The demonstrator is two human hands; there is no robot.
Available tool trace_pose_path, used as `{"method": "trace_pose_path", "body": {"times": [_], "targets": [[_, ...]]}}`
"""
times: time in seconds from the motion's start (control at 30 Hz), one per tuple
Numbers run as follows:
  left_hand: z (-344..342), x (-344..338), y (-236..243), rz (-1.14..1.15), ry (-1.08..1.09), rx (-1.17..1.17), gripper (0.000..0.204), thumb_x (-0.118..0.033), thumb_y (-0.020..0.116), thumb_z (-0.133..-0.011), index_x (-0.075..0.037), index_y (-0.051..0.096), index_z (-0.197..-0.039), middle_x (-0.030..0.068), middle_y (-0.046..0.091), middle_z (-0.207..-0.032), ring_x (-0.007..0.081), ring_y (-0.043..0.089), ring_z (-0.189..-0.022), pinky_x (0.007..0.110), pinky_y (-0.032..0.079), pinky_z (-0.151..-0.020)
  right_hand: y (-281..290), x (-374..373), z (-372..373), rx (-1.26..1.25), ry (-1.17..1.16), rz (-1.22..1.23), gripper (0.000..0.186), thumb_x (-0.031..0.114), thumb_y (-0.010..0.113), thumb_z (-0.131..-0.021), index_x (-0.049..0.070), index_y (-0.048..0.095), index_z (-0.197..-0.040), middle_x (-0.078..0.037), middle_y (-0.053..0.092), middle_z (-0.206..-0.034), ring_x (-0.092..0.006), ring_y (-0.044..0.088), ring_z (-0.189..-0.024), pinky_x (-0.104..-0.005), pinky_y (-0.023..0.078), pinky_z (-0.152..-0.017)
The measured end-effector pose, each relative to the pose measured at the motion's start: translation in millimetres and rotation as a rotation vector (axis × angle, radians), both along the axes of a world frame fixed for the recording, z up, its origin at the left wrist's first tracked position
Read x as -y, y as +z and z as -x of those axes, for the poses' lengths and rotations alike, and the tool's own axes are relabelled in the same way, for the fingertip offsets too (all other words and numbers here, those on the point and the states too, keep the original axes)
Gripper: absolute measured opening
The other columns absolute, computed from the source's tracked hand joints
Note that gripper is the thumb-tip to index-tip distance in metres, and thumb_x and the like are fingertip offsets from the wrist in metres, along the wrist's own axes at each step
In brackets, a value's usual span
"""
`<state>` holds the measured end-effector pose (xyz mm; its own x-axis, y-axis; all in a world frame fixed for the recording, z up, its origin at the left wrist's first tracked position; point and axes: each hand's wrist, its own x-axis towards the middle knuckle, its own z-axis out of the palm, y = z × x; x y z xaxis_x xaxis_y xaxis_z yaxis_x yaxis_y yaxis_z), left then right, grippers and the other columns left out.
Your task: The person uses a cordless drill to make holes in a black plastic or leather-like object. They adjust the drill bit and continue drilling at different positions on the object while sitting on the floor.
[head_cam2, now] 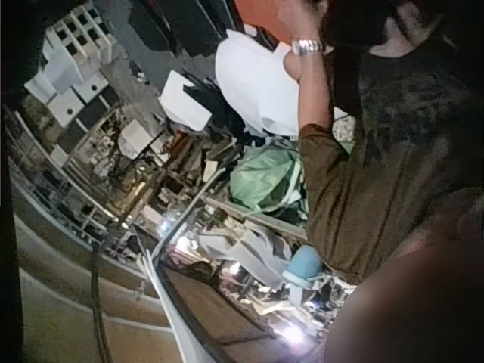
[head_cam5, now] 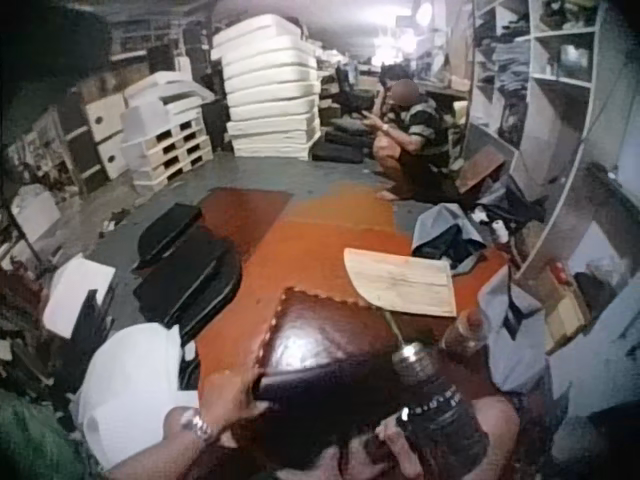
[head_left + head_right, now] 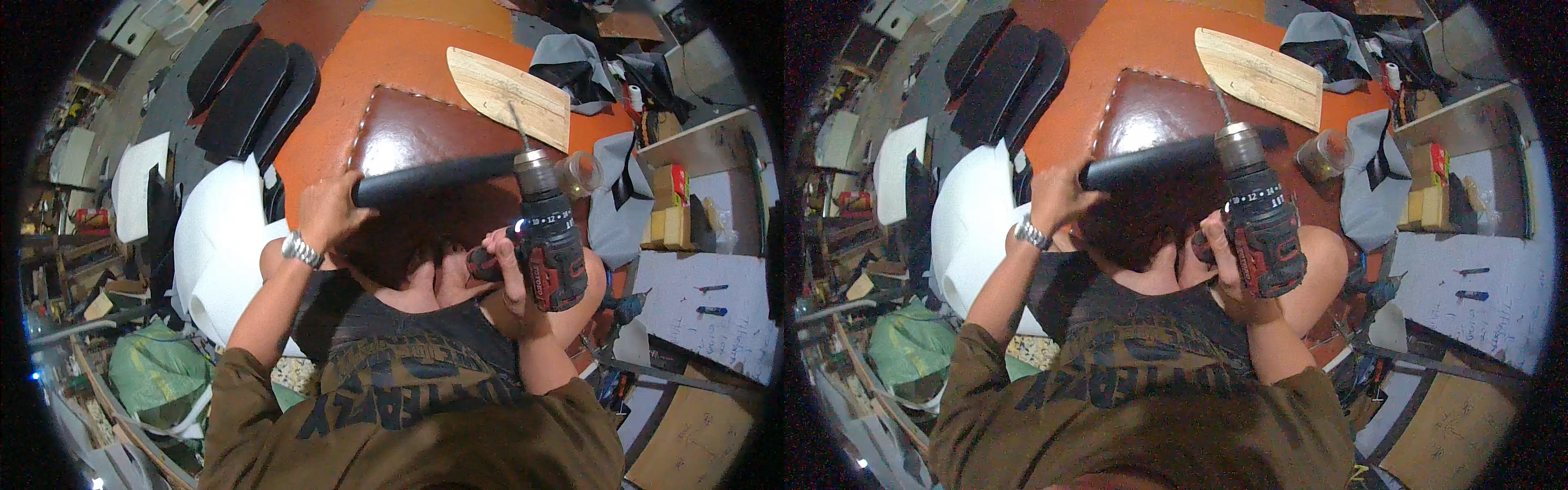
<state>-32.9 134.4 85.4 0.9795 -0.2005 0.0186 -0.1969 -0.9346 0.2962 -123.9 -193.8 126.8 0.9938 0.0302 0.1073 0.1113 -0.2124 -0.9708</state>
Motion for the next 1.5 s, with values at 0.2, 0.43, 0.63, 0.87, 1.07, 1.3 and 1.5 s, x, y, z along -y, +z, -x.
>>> {"method": "trace_pose_path", "body": {"times": [0.2,0.43,0.63,0.87,1.07,1.3,1.5], "targets": [[-78,1,22,0.083,0.110,-0.265,0.061,-0.052,0.086,-0.082,-0.002,0.078,-0.116,0.0190,0.079,-0.091,0.0298,0.078,-0.084,0.044,0.057,-0.076,-16,15,12,-0.151,0.057,0.118,0.015,0.018,0.066,-0.106,0.003,0.068,-0.105,-0.007,0.068,-0.096,-0.0187,0.065,-0.089,-0.0368,0.054,-0.081],[-53,-98,-56,1.031,0.517,-0.536,0.071,-0.059,0.071,-0.096,0.005,0.071,-0.125,0.0172,0.078,-0.114,0.0239,0.075,-0.101,0.036,0.057,-0.087,-35,11,-9,0.017,0.390,0.704,0.027,0.028,0.078,-0.095,0.010,0.075,-0.115,-0.008,0.077,-0.109,-0.0336,0.072,-0.104,-0.0462,0.056,-0.089],[0,-111,-135,1.844,1.090,-0.461,0.084,-0.067,0.061,-0.099,0.007,0.057,-0.139,0.0264,0.069,-0.126,0.0312,0.070,-0.112,0.041,0.056,-0.098,-48,-22,-28,-0.037,0.546,0.509,0.043,0.029,0.080,-0.094,0.008,0.066,-0.129,-0.019,0.066,-0.130,-0.0370,0.068,-0.113,-0.0454,0.055,-0.095],[23,-81,-138,2.068,1.096,-0.079,0.092,-0.061,0.074,-0.094,0.009,0.048,-0.148,0.0195,0.066,-0.135,0.0277,0.067,-0.116,0.037,0.053,-0.106,-60,-66,-32,-0.124,0.695,0.524,0.038,0.033,0.075,-0.097,0.010,0.068,-0.127,-0.020,0.066,-0.130,-0.0429,0.066,-0.110,-0.0512,0.053,-0.097],[34,-77,-104,1.456,0.630,-0.194,0.090,-0.018,0.096,-0.075,0.000,0.049,-0.150,0.0141,0.065,-0.135,0.0247,0.065,-0.120,0.037,0.052,-0.107,-48,-75,-16,-0.264,0.541,0.364,0.028,0.027,0.080,-0.094,0.009,0.072,-0.115,-0.014,0.074,-0.112,-0.0349,0.071,-0.101,-0.0488,0.057,-0.086],[-5,-61,-78,1.368,0.348,0.082,0.091,-0.010,0.094,-0.072,-0.003,0.048,-0.150,0.0147,0.065,-0.135,0.0241,0.063,-0.124,0.038,0.050,-0.111,-14,-77,6,-0.117,0.476,0.507,0.020,0.015,0.080,-0.093,0.009,0.072,-0.109,-0.007,0.073,-0.098,-0.0238,0.070,-0.083,-0.0392,0.055,-0.073],[-8,-60,-60,1.338,0.176,-0.105,0.082,-0.006,0.090,-0.071,-0.005,0.055,-0.145,0.0111,0.062,-0.138,0.0229,0.058,-0.131,0.037,0.043,-0.116,10,-74,11,0.011,0.486,0.601,0.019,0.014,0.082,-0.091,0.011,0.072,-0.108,-0.007,0.074,-0.094,-0.0259,0.070,-0.085,-0.0396,0.055,-0.076]]}}
